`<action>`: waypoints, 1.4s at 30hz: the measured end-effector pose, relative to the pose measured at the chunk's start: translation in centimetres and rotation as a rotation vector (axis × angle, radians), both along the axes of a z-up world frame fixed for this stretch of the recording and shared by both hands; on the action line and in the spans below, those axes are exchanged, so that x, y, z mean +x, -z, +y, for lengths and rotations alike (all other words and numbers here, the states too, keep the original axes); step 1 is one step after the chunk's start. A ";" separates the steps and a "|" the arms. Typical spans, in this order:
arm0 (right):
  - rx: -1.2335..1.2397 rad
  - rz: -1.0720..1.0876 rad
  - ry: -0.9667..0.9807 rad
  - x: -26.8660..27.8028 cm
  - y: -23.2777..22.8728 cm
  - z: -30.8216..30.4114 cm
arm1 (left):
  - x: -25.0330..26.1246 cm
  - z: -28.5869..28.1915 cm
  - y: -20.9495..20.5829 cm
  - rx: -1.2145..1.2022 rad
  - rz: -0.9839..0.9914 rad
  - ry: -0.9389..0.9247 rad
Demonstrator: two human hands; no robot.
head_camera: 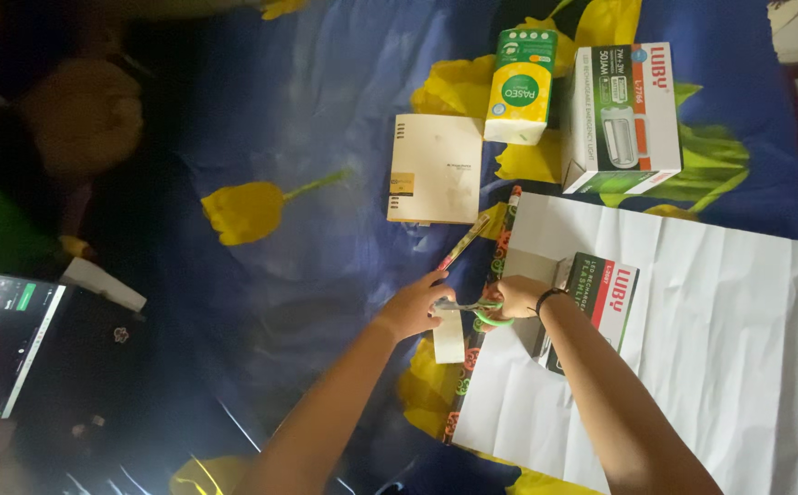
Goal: The person wraps a rectangular box as a gift on a bed. They unroll patterned wrapping paper, position the box on the paper, cut the paper to size with scissors, fold the paper around the box, and press tape onto the paper to hold the wrap while continuing to fold and adjust the paper around the box.
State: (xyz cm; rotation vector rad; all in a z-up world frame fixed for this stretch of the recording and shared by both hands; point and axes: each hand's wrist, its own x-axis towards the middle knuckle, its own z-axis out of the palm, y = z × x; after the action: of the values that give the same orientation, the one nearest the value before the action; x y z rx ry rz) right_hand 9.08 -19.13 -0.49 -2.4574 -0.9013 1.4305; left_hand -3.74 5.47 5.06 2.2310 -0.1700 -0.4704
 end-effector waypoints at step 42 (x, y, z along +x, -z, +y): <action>-0.037 0.011 0.060 -1.8 -3.4 1.9 | 0.1 -0.8 -2.9 0.148 0.051 0.025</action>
State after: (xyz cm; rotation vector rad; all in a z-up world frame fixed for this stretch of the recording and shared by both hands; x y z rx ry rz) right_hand 7.28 -17.20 2.94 -2.4780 -0.7990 1.4527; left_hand -3.60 4.70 7.92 2.3604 -0.1408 -0.5691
